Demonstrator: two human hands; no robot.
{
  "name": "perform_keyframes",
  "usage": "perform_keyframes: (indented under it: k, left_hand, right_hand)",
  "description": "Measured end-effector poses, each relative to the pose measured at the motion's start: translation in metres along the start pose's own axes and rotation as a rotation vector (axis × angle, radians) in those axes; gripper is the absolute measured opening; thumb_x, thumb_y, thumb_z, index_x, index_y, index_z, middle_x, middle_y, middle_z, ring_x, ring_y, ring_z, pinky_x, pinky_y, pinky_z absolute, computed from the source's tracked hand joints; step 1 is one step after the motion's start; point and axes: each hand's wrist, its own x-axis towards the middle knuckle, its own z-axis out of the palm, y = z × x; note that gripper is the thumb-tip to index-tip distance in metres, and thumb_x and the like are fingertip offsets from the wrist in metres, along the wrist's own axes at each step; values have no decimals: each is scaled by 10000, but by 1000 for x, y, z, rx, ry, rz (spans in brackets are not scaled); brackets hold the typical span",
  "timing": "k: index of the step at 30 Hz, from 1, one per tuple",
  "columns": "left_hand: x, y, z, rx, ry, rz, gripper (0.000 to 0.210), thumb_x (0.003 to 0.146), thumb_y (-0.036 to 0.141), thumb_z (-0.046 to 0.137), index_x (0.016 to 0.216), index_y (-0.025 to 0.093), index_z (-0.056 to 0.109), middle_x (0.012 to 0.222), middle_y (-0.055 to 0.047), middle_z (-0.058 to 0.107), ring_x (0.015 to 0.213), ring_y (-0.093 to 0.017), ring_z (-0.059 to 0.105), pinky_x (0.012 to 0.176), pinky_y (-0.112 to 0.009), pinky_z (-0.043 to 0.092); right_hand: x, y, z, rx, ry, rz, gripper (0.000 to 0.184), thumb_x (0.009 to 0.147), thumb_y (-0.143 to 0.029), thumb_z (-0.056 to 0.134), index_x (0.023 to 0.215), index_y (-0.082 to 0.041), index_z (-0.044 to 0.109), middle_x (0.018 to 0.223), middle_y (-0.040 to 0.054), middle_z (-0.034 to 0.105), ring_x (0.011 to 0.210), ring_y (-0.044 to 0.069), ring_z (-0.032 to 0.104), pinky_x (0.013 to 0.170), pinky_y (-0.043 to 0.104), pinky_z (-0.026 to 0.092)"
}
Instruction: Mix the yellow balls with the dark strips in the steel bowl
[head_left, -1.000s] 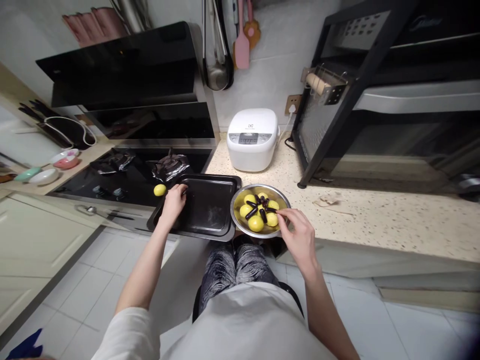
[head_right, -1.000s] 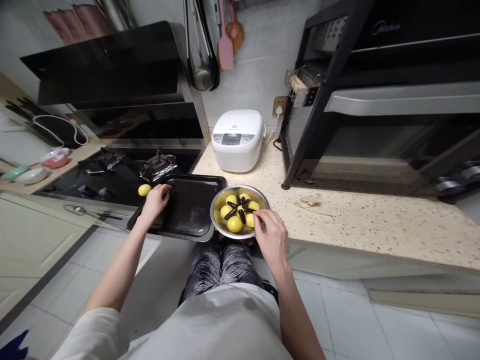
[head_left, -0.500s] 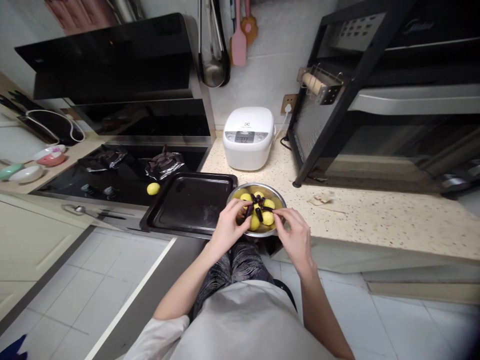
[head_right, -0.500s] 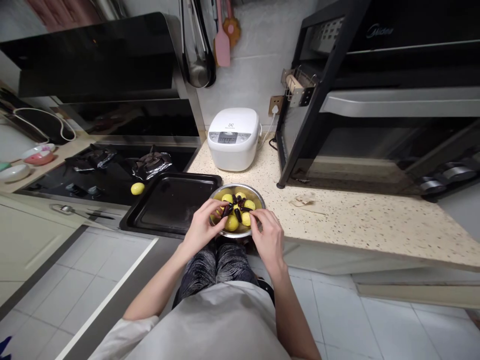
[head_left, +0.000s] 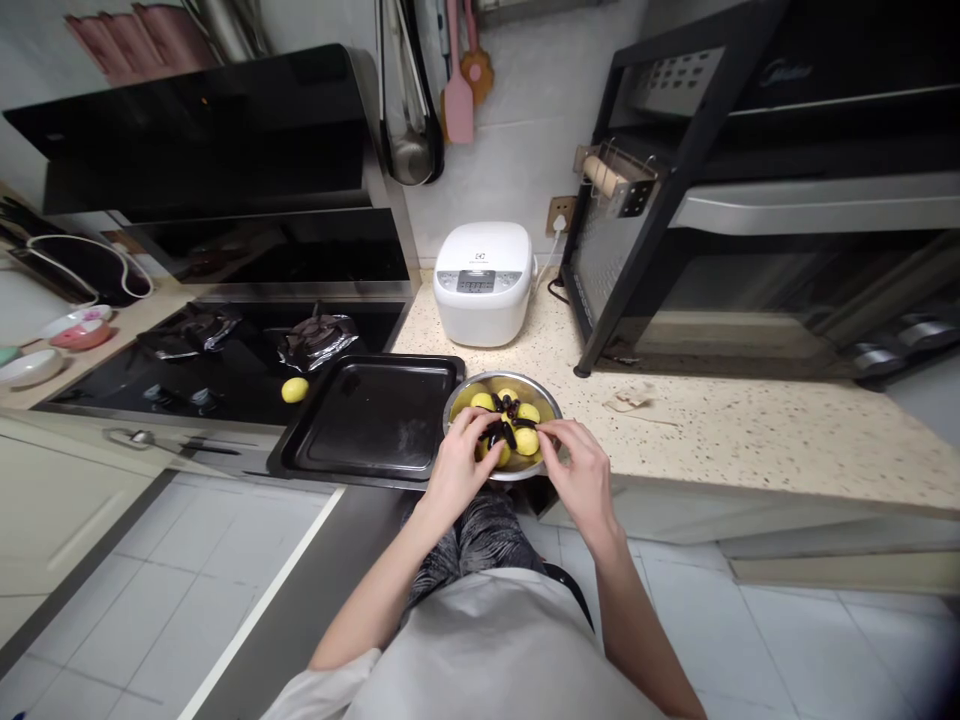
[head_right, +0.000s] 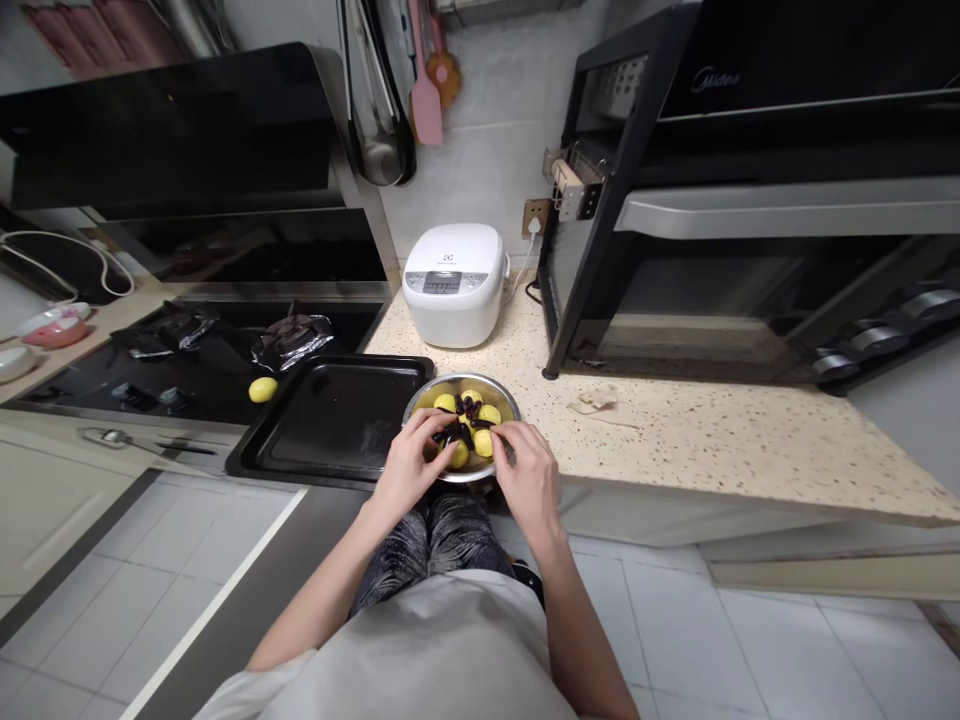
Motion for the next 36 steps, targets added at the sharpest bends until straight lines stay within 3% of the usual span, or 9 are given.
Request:
perform_keyframes:
  k: [9, 13, 30, 36]
  left_hand:
    - [-37, 2, -30, 74, 214, -30, 221, 1018, 220, 575, 1195, 270, 699, 1194, -87, 684, 1106, -221, 680, 882, -345, 617]
    - [-47, -3, -38, 112, 242, -54, 219, 1026, 223, 559, 1179, 269, 709, 1186, -84, 683, 1113, -224, 674, 915, -364, 612]
    - [-48, -3, -27, 85, 121, -34, 334, 1009, 343, 641, 1340, 304, 627, 1310, -102, 645, 1238, -261, 649, 1018, -409, 583]
    - [-24, 1, -25, 216, -13, 5, 542, 978, 430, 680, 1482, 317, 516, 1456, -113, 571, 1321, -295, 601, 1067, -454, 559]
  right_hand:
    - [1, 6, -8, -25, 29, 10, 188, 1026, -281, 541, 977, -236, 717, 977, 86, 765, 937, 253, 713, 856, 422, 571]
    - [0, 5, -9, -32, 38, 1, 180, 1020, -269, 548, 972, -232, 717, 970, 83, 764, 939, 250, 711, 862, 418, 567]
    - [-4, 1, -2, -60, -86, -12, 172, 1018, -322, 582, 1099, -233, 704, 1101, 95, 757, 1031, 267, 704, 911, 431, 560]
    - [8, 0, 5, -167, -244, -59, 398, 960, -333, 672, 1345, -251, 613, 1282, 115, 703, 1198, 335, 656, 985, 521, 528]
